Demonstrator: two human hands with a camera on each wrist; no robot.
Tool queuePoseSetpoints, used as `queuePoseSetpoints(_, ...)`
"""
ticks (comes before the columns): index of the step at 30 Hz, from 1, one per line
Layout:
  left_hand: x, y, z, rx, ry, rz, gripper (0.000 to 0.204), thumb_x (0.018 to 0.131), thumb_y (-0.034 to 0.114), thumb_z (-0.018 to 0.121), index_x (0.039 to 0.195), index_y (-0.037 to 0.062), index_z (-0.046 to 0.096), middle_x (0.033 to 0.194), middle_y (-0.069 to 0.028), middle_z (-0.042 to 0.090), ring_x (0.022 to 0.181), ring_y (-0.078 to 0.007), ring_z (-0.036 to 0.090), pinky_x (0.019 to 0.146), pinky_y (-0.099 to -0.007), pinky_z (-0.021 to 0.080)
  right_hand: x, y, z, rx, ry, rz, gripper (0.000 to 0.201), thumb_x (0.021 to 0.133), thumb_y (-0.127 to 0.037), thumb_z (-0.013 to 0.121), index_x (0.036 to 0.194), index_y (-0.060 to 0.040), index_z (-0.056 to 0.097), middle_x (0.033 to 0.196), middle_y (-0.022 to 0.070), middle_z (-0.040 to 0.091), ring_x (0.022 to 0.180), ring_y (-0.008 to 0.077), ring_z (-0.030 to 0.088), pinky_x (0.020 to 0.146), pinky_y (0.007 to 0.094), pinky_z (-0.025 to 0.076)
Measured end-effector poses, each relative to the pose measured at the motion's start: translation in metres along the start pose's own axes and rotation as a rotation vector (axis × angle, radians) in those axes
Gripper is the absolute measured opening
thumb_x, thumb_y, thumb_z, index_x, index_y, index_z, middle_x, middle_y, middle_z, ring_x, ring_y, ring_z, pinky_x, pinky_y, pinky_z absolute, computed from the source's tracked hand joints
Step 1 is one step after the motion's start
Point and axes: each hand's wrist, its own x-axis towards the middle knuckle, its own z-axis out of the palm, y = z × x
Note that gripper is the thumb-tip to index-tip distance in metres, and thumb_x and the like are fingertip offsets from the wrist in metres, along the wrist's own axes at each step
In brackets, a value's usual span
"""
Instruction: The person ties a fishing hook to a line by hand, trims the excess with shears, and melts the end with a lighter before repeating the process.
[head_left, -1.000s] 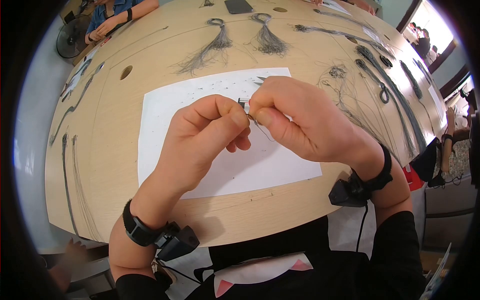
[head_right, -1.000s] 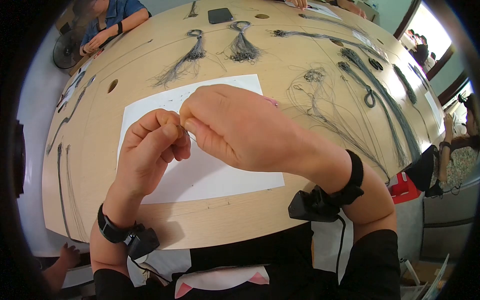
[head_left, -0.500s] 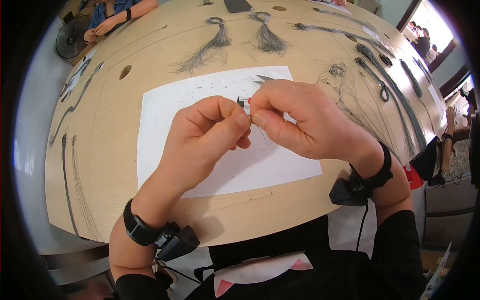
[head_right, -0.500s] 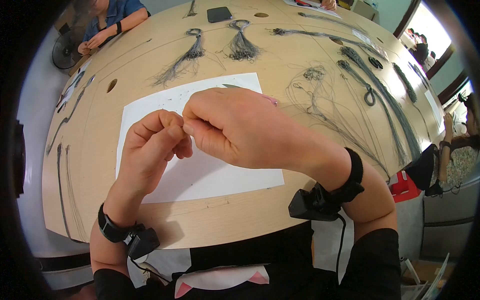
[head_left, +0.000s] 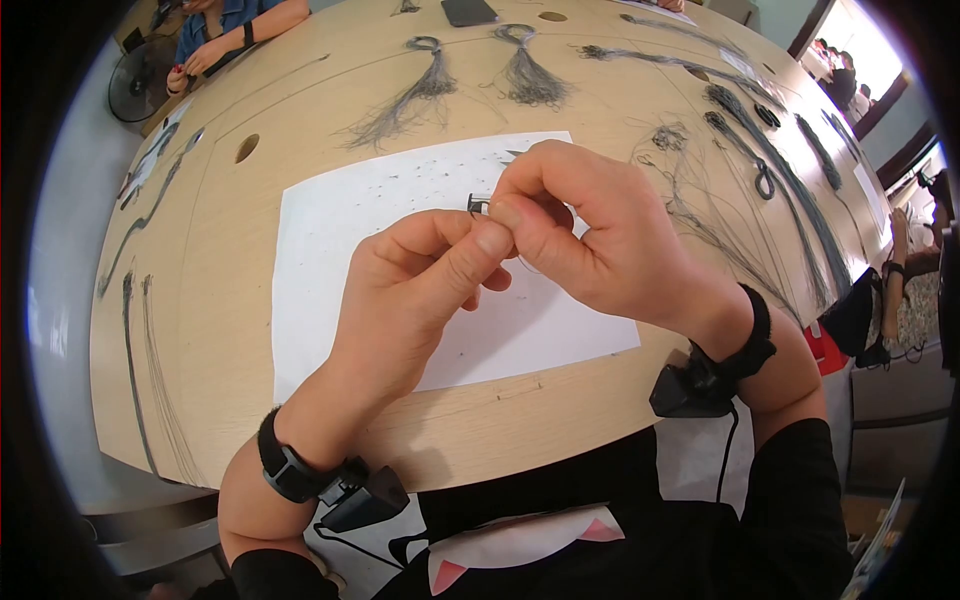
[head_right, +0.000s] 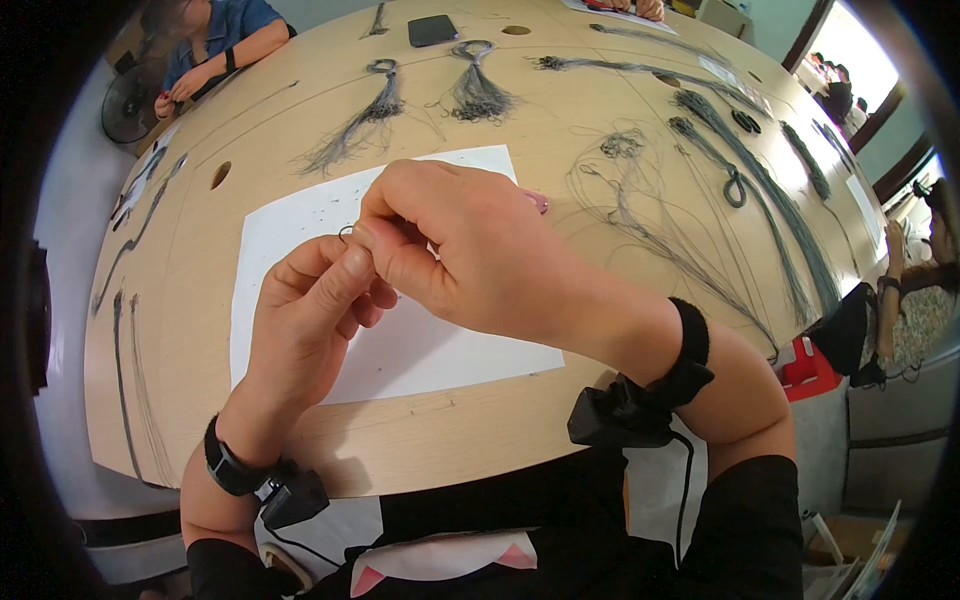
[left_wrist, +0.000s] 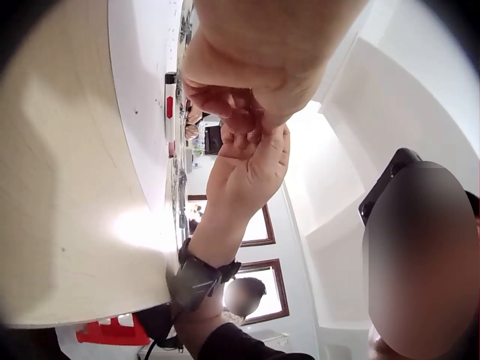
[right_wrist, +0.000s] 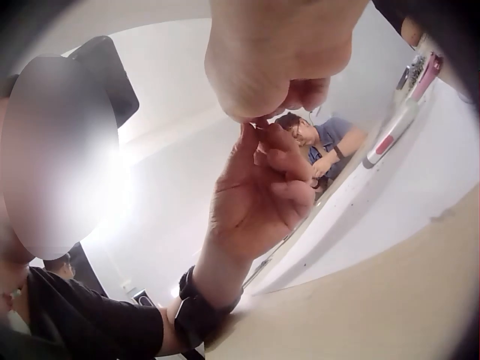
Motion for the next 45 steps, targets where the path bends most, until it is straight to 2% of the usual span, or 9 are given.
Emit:
queuePoseSetpoints(3, 0.001, -0.001, 0.001, -0.001, 0.010, 0.022, 0.014, 0.081, 0.018, 0.056, 0.084, 0.0044, 0.059, 0.078, -0.0022, 0.059, 0.068, -0.0099, 0.054, 0.057, -0.0207, 0.038, 0.000, -0.003, 0.000, -0.012, 0.013, 0.035, 0.011, 0.076, -0.008, 0.055, 0.072, -0.0008, 0.048, 0.064, 0.0101, 0.053, 0.058, 0.0237, 0.053, 0.050, 0.0292, 0.041)
queuePoseSetpoints(7, 0.000, 0.000, 0.001, -0.054, 0.006, 0.001, 0.012, 0.080, 0.016, 0.055, 0.082, 0.0047, 0.059, 0.078, -0.0027, 0.059, 0.067, -0.0100, 0.053, 0.057, -0.0212, 0.038, 0.000, 0.004, 0.002, -0.104, 0.004, -0.094, 0.004, 0.078, -0.005, 0.051, 0.077, -0.0016, 0.051, 0.064, 0.0039, 0.049, 0.053, 0.0128, 0.045, 0.048, 0.0233, 0.038)
queuePoseSetpoints(10, 0.000, 0.000, 0.000, -0.099, -0.002, -0.030, 0.011, 0.080, 0.015, 0.053, 0.080, 0.0050, 0.057, 0.080, -0.0038, 0.059, 0.067, -0.0099, 0.053, 0.057, -0.0210, 0.038, 0.000, 0.005, 0.003, -0.135, 0.013, -0.169, 0.005, 0.079, -0.006, 0.049, 0.079, -0.0017, 0.050, 0.065, 0.0048, 0.048, 0.055, 0.0151, 0.046, 0.051, 0.0254, 0.039)
queuePoseSetpoints(12, 0.001, 0.001, 0.000, -0.177, -0.025, -0.077, 0.011, 0.080, 0.016, 0.052, 0.080, 0.0053, 0.056, 0.080, -0.0050, 0.059, 0.066, -0.0099, 0.053, 0.058, -0.0208, 0.037, 0.001, 0.003, 0.003, -0.099, 0.006, -0.107, 0.008, 0.079, -0.008, 0.051, 0.076, -0.0018, 0.047, 0.064, 0.0102, 0.052, 0.059, 0.0258, 0.053, 0.052, 0.0313, 0.041)
queuePoseSetpoints(18, 0.002, 0.003, 0.003, -0.127, 0.021, -0.078, 0.016, 0.084, 0.019, 0.044, 0.081, 0.0051, 0.050, 0.076, -0.0056, 0.054, 0.062, -0.0123, 0.051, 0.054, -0.0221, 0.038, 0.000, 0.000, 0.002, 0.188, 0.060, 0.136, 0.011, 0.081, -0.011, 0.050, 0.076, -0.0010, 0.052, 0.064, 0.0086, 0.055, 0.057, 0.0169, 0.054, 0.052, 0.0254, 0.041)
queuePoseSetpoints(24, 0.002, 0.000, 0.001, -0.051, -0.039, -0.064, 0.015, 0.085, 0.019, 0.046, 0.081, 0.0054, 0.051, 0.074, -0.0036, 0.054, 0.063, -0.0116, 0.052, 0.055, -0.0217, 0.039, -0.002, -0.003, 0.000, 0.094, -0.015, 0.148, 0.009, 0.080, -0.008, 0.052, 0.078, 0.0010, 0.053, 0.065, 0.0028, 0.052, 0.058, 0.0084, 0.048, 0.055, 0.0210, 0.040)
queuePoseSetpoints(33, 0.002, -0.004, 0.001, 0.181, 0.023, 0.177, 0.017, 0.082, 0.016, 0.056, 0.089, 0.0008, 0.058, 0.080, -0.0034, 0.059, 0.069, -0.0081, 0.053, 0.058, -0.0180, 0.040, 0.000, -0.004, -0.001, 0.073, 0.002, 0.131, 0.009, 0.077, -0.008, 0.056, 0.077, 0.0006, 0.053, 0.064, 0.0022, 0.051, 0.057, 0.0087, 0.046, 0.053, 0.0209, 0.040)
queuePoseSetpoints(40, 0.001, 0.001, -0.001, 0.125, 0.051, 0.108, 0.016, 0.082, 0.015, 0.055, 0.089, 0.0008, 0.057, 0.080, -0.0043, 0.059, 0.070, -0.0081, 0.052, 0.057, -0.0184, 0.039, -0.001, -0.006, 0.003, 0.291, 0.036, 0.160, 0.012, 0.079, -0.011, 0.057, 0.080, 0.0008, 0.054, 0.069, 0.0029, 0.053, 0.061, 0.0096, 0.050, 0.056, 0.0215, 0.041)
queuePoseSetpoints(45, 0.010, 0.009, -0.013, -0.230, 0.167, 0.166, 0.016, 0.084, 0.016, 0.050, 0.093, 0.0035, 0.053, 0.087, -0.0042, 0.057, 0.078, -0.0109, 0.054, 0.057, -0.0187, 0.041, -0.001, 0.004, 0.001, -0.131, -0.112, 0.098, 0.012, 0.079, -0.010, 0.057, 0.083, 0.0006, 0.058, 0.068, 0.0052, 0.057, 0.057, 0.0099, 0.053, 0.052, 0.0213, 0.042)
